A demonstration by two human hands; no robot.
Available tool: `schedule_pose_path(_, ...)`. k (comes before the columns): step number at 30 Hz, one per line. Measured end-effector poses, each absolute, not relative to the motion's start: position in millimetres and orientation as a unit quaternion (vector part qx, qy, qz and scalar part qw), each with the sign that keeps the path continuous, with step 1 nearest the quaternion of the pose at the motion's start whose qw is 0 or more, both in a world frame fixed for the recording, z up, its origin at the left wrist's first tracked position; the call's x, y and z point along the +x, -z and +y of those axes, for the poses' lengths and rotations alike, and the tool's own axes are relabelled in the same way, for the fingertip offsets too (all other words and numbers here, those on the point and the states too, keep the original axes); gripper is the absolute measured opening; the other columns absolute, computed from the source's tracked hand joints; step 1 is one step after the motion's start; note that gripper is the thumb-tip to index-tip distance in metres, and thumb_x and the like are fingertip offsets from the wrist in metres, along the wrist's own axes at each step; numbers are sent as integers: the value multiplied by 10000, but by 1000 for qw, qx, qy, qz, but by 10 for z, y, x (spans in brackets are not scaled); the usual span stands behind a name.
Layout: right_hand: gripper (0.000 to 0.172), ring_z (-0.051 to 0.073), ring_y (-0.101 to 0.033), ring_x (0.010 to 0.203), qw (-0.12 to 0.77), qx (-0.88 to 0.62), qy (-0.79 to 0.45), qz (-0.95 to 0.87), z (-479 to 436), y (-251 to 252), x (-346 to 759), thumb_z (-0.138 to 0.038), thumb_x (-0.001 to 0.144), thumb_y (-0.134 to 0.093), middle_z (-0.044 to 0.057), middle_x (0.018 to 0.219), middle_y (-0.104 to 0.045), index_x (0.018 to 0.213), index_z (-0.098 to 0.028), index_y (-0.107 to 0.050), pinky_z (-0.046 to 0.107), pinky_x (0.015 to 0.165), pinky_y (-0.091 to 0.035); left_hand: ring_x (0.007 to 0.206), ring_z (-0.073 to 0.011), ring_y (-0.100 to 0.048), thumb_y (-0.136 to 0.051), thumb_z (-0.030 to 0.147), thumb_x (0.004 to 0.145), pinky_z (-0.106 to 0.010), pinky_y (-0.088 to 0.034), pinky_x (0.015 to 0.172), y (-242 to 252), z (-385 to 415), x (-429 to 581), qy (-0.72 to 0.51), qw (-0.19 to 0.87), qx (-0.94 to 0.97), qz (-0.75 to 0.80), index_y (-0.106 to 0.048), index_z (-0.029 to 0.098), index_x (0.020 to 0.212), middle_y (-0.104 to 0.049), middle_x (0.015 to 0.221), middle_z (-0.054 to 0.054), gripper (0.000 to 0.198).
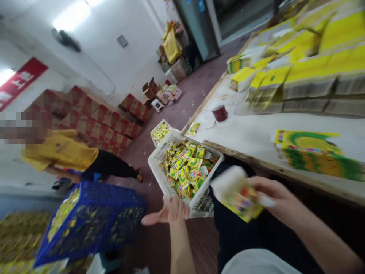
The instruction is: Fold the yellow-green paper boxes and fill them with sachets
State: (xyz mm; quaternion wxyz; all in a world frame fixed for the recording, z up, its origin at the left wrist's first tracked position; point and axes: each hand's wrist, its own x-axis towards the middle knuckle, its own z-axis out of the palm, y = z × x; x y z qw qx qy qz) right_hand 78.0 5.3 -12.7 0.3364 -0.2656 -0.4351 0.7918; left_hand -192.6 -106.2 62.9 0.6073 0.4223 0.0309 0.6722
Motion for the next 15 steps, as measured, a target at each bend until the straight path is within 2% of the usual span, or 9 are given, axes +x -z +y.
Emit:
schedule_pose_path(1,469,235,-714,719,322,-264,-817,-399,67,140,608,-578,633,-818,75,856,-755,913,-208,-751,316,640,-590,1023,-174,-712,-593,716,769,-257,-530,893,-450,-996,-1992,-698,607,373,72,-623,261,1245,-756,1115,-62,659)
schedule_pose_path(3,487,188,-692,649,321,-268,-845,-332,86,162,310,-600,636,-809,48,799,-745,911,-206,-730,277,608,-567,1224,-170,-610,-397,700,887,-277,-466,1013,-173,-874,-2099,-756,576,262,164,-537,190,1359,-666,1300,-129,709)
schedule_pose_path(5,495,174,-679,649,322,-262,-855,-311,99,116,110,-599,649,-801,44,797,-737,914,-191,-713,264,607,-551,1327,-199,-523,-298,706,906,-330,-439,1054,-130,-822,-2193,-797,525,165,249,-433,118,1440,-583,1390,-195,806)
schedule_pose_path(7,453,169,-672,694,330,-231,-854,-329,126,-85,-45,-558,691,-788,45,838,-730,923,-179,-700,263,634,-538,1401,-230,-432,-279,757,867,-367,-437,1058,-386,-893,-2321,-825,443,126,328,-372,101,1473,-496,1471,-206,898)
schedule_pose_path(9,373,154,-658,733,355,-166,-848,-358,165,-469,-275,-492,723,-781,27,861,-718,909,-180,-694,251,662,-518,1462,-222,-325,-252,814,818,-305,-457,1032,-877,-1093,-2524,-842,262,188,432,-448,108,1418,-415,1544,-154,946)
schedule_pose_path(11,288,148,-645,790,361,-64,-835,-410,185,-957,-640,-424,764,-750,8,898,-708,930,-195,-694,258,724,-507,1505,-190,-212,-75,879,745,-231,-458,1013,-1432,-1374,-2792,-809,-31,255,529,-516,208,1350,-348,1598,-19,1005)
schedule_pose_path(12,249,145,-634,801,356,-4,-816,-455,177,-1196,-855,-379,768,-745,3,902,-701,932,-196,-700,255,730,-497,1519,-181,-147,65,848,735,-249,-460,1025,-1672,-1521,-2934,-743,-143,276,593,-494,279,1356,-297,1617,61,1011)
schedule_pose_path(14,173,120,-593,761,358,27,-757,-546,133,-1573,-1266,-285,792,-725,-17,861,-686,941,-199,-712,224,694,-448,1527,-156,-74,295,684,743,-349,-478,1042,-1982,-1777,-3201,-557,-217,277,753,-339,390,1421,-165,1640,163,973)
schedule_pose_path(15,142,110,-575,730,355,17,-738,-574,106,-1684,-1426,-258,808,-708,-22,821,-675,932,-188,-715,213,665,-422,1526,-182,-98,336,672,711,-391,-496,1025,-2034,-1869,-3314,-547,-218,243,771,-321,348,1420,-160,1651,116,1020)
